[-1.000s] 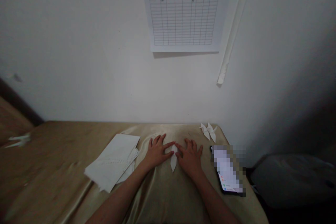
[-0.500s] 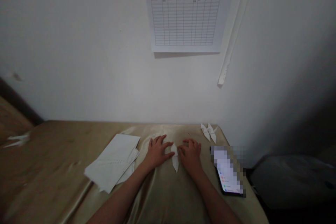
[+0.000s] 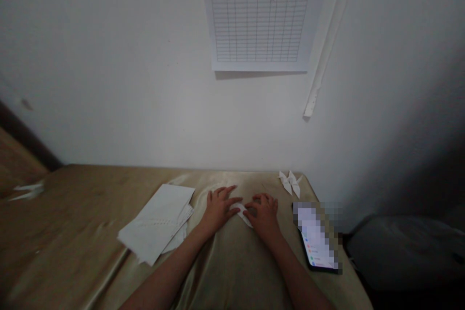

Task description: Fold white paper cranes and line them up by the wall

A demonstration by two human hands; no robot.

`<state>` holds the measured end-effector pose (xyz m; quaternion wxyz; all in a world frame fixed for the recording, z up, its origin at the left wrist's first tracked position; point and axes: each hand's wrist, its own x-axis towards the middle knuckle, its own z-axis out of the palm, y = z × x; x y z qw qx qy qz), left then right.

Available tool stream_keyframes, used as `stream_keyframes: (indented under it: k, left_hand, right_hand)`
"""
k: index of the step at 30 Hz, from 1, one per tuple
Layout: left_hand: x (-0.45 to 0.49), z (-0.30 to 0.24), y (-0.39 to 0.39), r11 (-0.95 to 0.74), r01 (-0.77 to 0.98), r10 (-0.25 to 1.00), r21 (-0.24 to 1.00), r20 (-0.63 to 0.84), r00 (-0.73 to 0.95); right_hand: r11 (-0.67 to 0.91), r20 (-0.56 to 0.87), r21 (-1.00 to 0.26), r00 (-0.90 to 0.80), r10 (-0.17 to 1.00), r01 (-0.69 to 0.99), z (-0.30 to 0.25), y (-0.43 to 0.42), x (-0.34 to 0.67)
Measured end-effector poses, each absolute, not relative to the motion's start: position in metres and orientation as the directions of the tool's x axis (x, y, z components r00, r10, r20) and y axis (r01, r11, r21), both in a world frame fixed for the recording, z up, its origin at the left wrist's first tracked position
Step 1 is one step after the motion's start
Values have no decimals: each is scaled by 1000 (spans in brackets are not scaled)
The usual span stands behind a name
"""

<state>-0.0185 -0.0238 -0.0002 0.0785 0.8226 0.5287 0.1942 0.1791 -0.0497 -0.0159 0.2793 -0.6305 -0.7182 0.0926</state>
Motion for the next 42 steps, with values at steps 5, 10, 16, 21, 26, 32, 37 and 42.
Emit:
stream_keyframes:
  k: [5, 10, 16, 21, 26, 32, 37, 42]
  left_hand:
    - [-19, -1, -22, -462, 820, 886, 339, 226, 406]
    - [-19, 5, -23, -460, 792, 886, 401, 270, 378]
    - [-17, 7, -26, -496, 769, 859, 404, 358, 366]
    - [-19, 2, -24, -507, 765, 834, 398, 450, 318]
    - [-20, 2, -23, -490, 771, 840, 407, 458, 292]
    - [-18, 6, -25, -493, 775, 839, 396, 452, 303]
    - [-16, 5, -27, -453, 790, 865, 414, 419, 276]
    - [-14, 3, -28, -429, 801, 883, 417, 378, 276]
  right_hand:
    - [229, 326, -476, -71, 943, 849, -19, -48, 180]
    - [271, 371, -487, -84, 925, 830, -24, -47, 181]
    - [336, 434, -515, -98, 895, 789, -20, -45, 181]
    - [318, 515, -469, -38, 857, 824, -11, -48, 185]
    - [235, 531, -376, 1, 847, 896, -7, -53, 185]
    - [276, 435, -391, -88, 896, 878, -9, -55, 181]
    - [298, 385, -413, -132, 914, 860, -6, -56, 180]
    - [307, 377, -430, -140, 916, 849, -2, -58, 178]
